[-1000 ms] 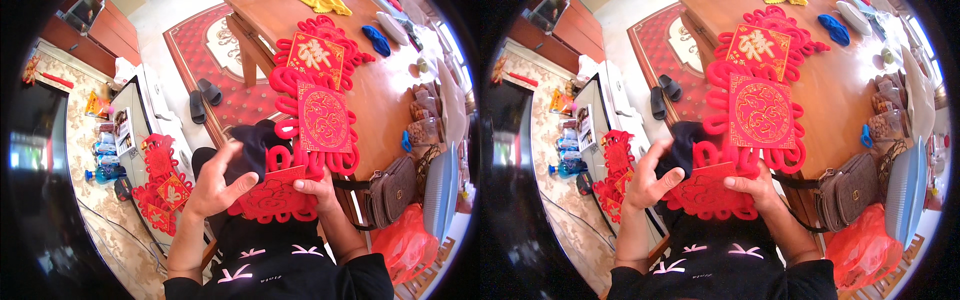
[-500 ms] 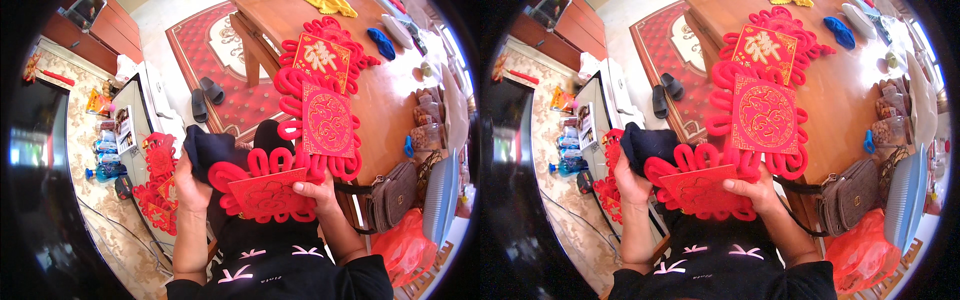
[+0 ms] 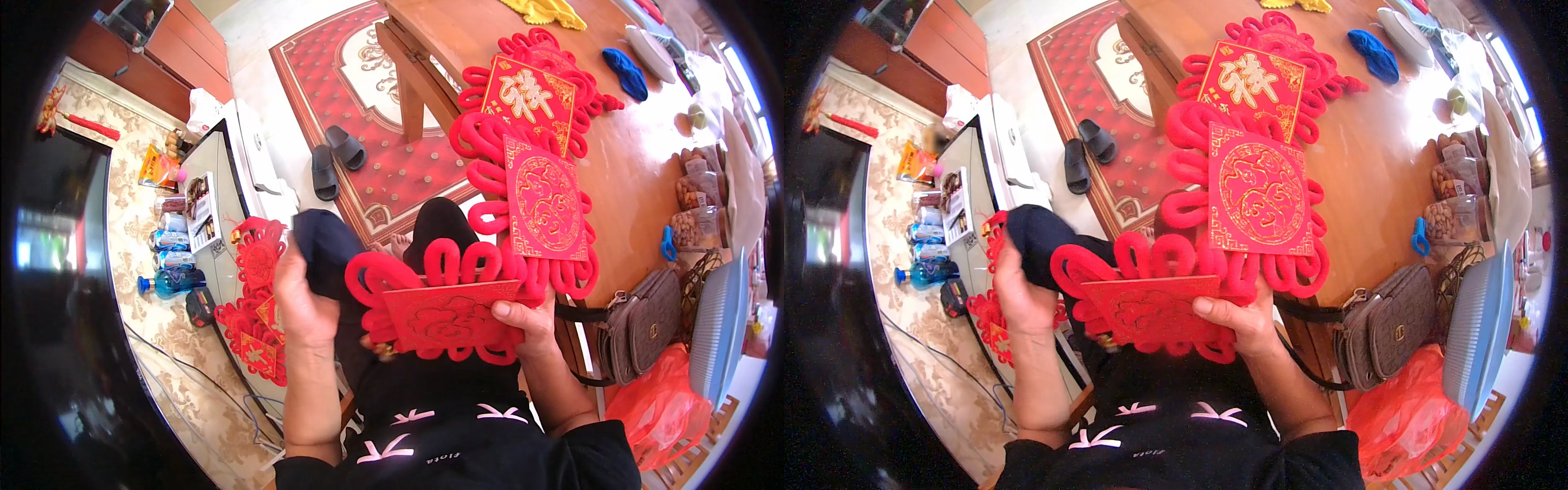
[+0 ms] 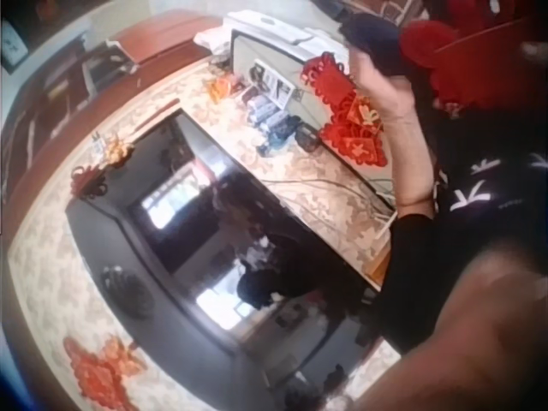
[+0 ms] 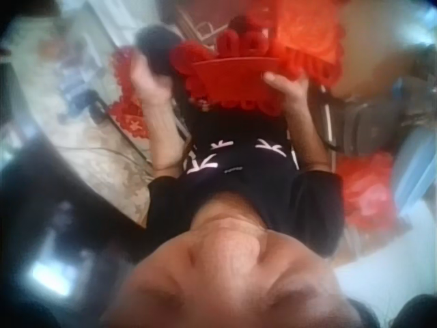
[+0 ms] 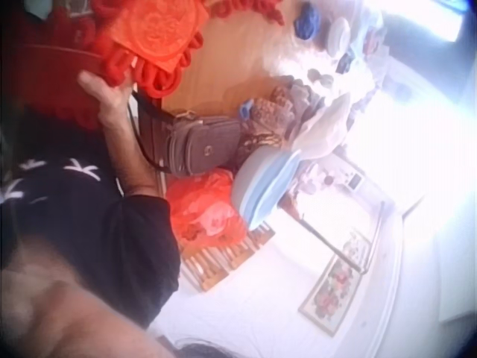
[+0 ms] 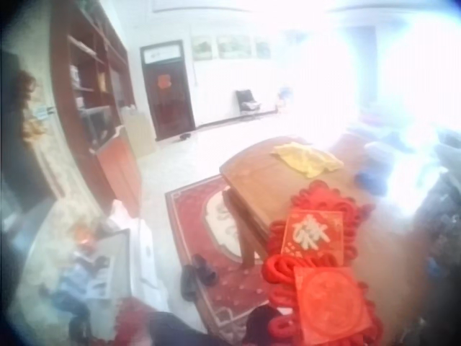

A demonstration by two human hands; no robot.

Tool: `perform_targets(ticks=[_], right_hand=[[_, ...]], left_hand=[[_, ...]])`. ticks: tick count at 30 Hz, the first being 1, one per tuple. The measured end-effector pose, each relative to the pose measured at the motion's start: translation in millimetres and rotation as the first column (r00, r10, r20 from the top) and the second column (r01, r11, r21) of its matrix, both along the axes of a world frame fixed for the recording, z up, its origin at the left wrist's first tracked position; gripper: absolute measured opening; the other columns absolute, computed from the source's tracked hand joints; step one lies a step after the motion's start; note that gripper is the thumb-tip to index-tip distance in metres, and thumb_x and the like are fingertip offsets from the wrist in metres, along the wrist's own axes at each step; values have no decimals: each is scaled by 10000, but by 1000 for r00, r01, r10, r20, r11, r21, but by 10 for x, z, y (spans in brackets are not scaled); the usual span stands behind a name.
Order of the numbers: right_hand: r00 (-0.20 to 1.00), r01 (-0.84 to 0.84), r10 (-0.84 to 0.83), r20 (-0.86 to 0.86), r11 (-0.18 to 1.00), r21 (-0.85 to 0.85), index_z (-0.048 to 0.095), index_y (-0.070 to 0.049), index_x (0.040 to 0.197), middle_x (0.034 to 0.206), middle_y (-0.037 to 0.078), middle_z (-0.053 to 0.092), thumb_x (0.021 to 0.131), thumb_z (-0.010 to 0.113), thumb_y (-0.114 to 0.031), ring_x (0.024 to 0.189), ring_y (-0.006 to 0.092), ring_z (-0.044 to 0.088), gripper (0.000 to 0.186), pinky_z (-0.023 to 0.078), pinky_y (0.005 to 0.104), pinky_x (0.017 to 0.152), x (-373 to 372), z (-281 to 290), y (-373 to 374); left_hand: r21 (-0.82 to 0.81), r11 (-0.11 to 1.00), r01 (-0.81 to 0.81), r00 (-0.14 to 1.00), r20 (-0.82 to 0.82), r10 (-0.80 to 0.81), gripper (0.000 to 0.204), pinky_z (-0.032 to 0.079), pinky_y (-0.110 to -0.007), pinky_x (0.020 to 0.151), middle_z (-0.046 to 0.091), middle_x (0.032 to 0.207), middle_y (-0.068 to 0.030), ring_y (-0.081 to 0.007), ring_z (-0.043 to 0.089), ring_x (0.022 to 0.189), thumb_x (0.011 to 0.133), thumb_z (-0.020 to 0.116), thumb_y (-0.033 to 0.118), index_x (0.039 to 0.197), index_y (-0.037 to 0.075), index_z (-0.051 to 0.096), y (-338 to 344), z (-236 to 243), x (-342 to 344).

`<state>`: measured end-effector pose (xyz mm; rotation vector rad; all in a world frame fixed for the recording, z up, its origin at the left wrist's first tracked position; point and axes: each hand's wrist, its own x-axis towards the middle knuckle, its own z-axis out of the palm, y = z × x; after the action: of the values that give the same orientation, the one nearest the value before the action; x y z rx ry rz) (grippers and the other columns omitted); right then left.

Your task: The person wipes a wall with a cloth and then hangs red Chinese knot decorations onto a hook on the wall.

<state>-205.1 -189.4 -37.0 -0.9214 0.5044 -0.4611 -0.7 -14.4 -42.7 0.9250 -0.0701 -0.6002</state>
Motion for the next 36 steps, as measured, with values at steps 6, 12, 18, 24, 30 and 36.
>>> perform_targets(ticks=[6,12,18,24,30,36], right_hand=[[992,73,-79,95,995,67,544,28,1240,1127,138,648,704,777,-102,1024,256,641,598,492,406,946,38,12,-16],[995,87,-88,46,996,20,510,66,1258,1136,181,641,739,718,-121,1008,287,658,589,519,415,931,151,51,69],[997,67,-67,-47,998,0,508,68,1260,1147,177,636,759,717,-127,1037,277,645,577,508,407,944,121,64,80],[995,79,-81,50,996,41,483,70,1292,1167,187,630,767,711,-136,1050,286,641,609,504,421,955,136,147,54],[990,94,-102,101,992,87,450,69,1325,1200,209,615,770,706,-142,1082,323,635,646,505,459,967,211,198,52],[986,89,-102,135,991,98,431,67,1345,1227,228,599,789,686,-143,1095,352,628,647,503,472,975,271,187,39]], left_hand=[[11,984,178,893,417,-166,493,413,-393,1047,605,1255,-171,-262,594,1152,994,558,274,1320,-92,500,-76,325,-264],[513,851,-115,642,692,-331,288,459,-268,812,622,1031,-79,-181,590,881,835,730,47,1096,9,615,-325,205,-393],[505,818,-276,781,614,-115,175,491,-230,702,695,802,-3,-65,607,729,792,809,102,918,22,717,-229,341,-219],[-153,977,-148,944,274,186,540,454,-438,1021,634,1228,-114,-296,614,1120,1016,395,466,1244,15,586,180,268,100],[7,978,206,916,350,-196,819,376,-388,1061,417,1469,-198,-274,505,1262,974,434,582,1397,-117,392,115,301,-196],[139,982,131,848,498,-183,430,407,-341,991,572,1198,-83,-217,559,1109,841,728,26,1208,-18,508,-212,324,-212]])
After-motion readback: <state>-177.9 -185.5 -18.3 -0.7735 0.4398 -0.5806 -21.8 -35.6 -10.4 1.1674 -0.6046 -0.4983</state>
